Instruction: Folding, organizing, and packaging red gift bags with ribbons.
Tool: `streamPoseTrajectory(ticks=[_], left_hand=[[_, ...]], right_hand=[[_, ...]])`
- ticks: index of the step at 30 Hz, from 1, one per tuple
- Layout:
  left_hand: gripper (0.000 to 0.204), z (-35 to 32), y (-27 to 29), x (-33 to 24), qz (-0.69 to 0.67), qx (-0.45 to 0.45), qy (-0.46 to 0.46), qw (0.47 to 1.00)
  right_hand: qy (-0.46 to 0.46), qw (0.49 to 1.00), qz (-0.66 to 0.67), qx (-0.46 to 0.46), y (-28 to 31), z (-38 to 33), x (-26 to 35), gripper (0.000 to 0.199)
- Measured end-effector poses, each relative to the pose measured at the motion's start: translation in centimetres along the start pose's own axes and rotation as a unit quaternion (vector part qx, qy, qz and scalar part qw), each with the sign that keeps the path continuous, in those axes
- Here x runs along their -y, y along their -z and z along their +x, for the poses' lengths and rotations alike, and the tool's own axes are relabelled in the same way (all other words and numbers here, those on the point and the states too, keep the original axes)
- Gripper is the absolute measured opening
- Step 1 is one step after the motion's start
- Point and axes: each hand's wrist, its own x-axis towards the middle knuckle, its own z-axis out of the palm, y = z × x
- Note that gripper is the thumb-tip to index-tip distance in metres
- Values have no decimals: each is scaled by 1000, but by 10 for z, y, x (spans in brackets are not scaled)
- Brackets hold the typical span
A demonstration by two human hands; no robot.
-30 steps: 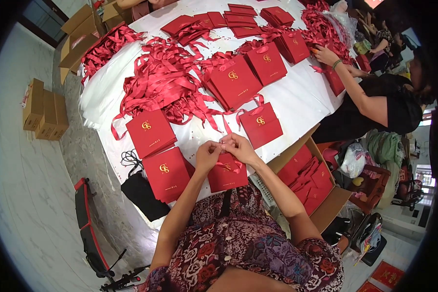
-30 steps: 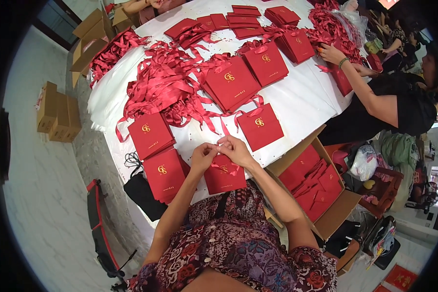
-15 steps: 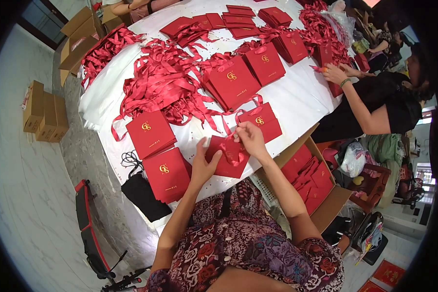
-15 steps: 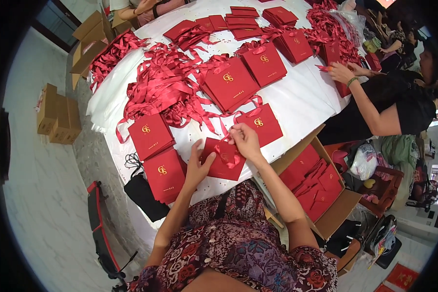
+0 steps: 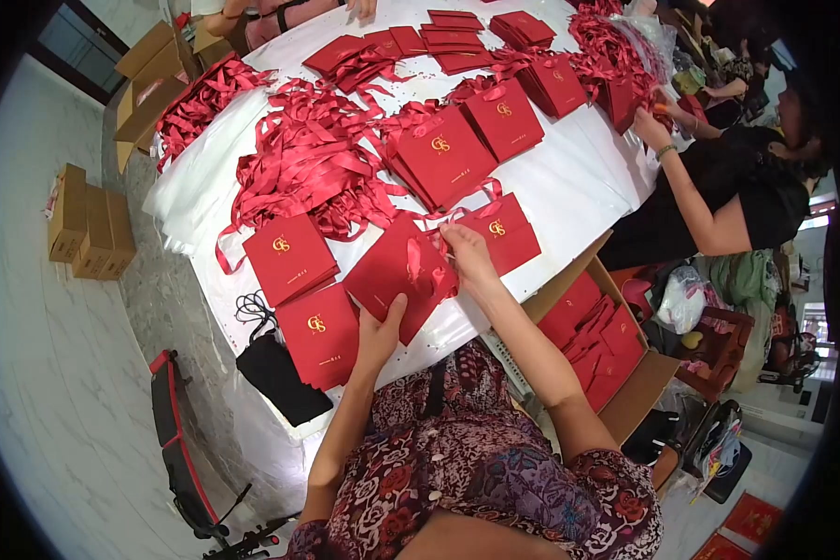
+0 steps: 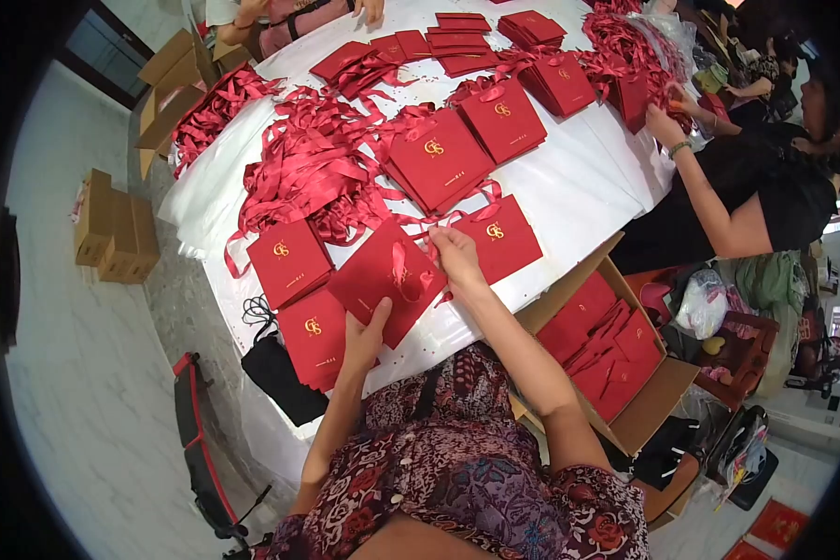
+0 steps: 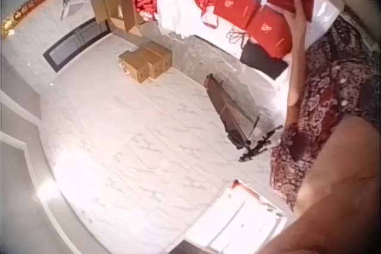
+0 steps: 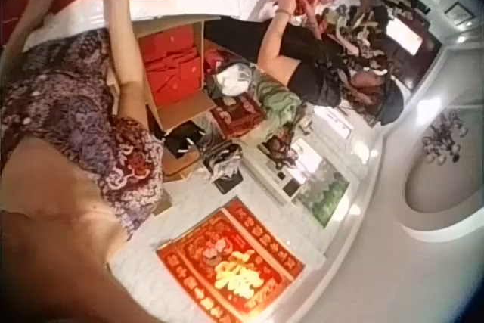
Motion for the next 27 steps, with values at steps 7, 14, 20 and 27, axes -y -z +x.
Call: streamPoseTrajectory(ticks=[7,14,20,27], left_hand=[[20,-29,-9,-21,31,-37,-16,999],[43,-12,-1,-33,197,-51,-133,970],[73,-7,-19,0,422,37,-224,877],[66,-18,-28,41,536,75,-226,810]], right_hand=[[45,998,-49,-13,8,29,15,18],[225,853,-456,120,54,5,14,19],[341,640,-631,275,71,-30,-15,20],[393,756,-512,107,88,-30,-10,10]])
